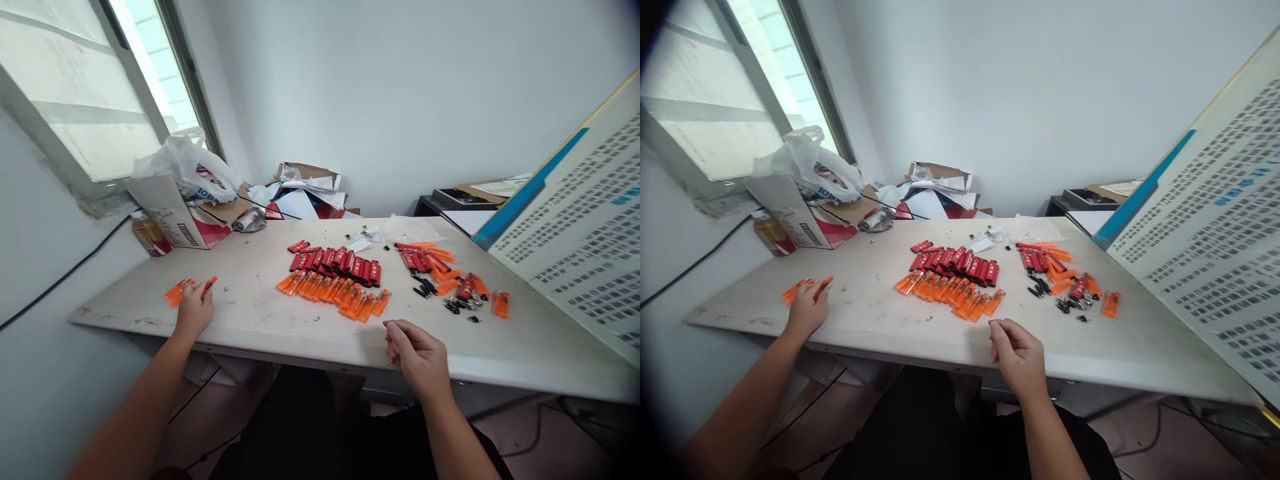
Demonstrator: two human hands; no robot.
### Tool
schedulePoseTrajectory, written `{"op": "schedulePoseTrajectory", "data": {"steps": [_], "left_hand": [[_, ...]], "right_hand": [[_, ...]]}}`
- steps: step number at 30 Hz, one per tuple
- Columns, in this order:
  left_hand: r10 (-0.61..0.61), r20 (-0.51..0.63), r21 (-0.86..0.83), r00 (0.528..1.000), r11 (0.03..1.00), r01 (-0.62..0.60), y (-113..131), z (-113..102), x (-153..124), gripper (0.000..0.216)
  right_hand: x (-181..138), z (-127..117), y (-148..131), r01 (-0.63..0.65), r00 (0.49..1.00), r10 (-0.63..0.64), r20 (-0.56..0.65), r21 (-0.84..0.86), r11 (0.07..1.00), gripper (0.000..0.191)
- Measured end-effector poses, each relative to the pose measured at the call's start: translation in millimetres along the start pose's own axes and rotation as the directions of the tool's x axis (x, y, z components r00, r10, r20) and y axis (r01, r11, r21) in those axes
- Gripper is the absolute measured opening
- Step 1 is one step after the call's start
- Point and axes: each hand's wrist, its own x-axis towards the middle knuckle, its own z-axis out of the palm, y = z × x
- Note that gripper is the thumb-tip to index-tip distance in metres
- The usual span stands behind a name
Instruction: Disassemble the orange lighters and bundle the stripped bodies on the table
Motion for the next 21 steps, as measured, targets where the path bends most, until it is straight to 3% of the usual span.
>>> {"op": "schedulePoseTrajectory", "data": {"steps": [3, 5, 9, 13, 16, 18, 21], "left_hand": [[0.039, -0.005, -0.071, 0.999, 0.997, -0.039, 17, 5, -1, 0.044], [0.077, 0.049, -0.055, 0.996, 0.996, -0.074, 36, 13, 3, 0.043], [0.092, 0.278, 0.112, 0.956, 0.986, -0.127, 80, 35, 17, 0.040], [0.042, 0.379, 0.231, 0.924, 0.963, -0.138, 110, 52, 28, 0.041], [0.021, 0.348, 0.231, 0.937, 0.967, -0.108, 112, 56, 28, 0.042], [0.043, 0.255, 0.143, 0.966, 0.986, -0.082, 109, 55, 24, 0.044], [0.077, 0.092, -0.129, 0.993, 0.989, -0.065, 107, 47, 12, 0.043]], "right_hand": [[3, 6, -4, -0.014, 0.999, 0.010, -0.033, -0.120, 0.993, 0.036], [11, 11, -8, 0.027, 0.998, -0.045, -0.054, -0.298, 0.954, 0.032], [35, 19, -16, 0.061, 0.993, -0.113, -0.032, -0.681, 0.730, 0.020], [58, 20, -25, -0.085, 0.995, 0.006, -0.099, -0.823, 0.562, 0.023], [69, 17, -30, -0.107, 0.993, 0.085, -0.077, -0.885, 0.452, 0.020], [74, 11, -31, -0.105, 0.992, 0.105, -0.068, -0.911, 0.400, 0.016], [76, 1, -30, -0.114, 0.992, 0.095, -0.080, -0.891, 0.440, 0.014]]}}
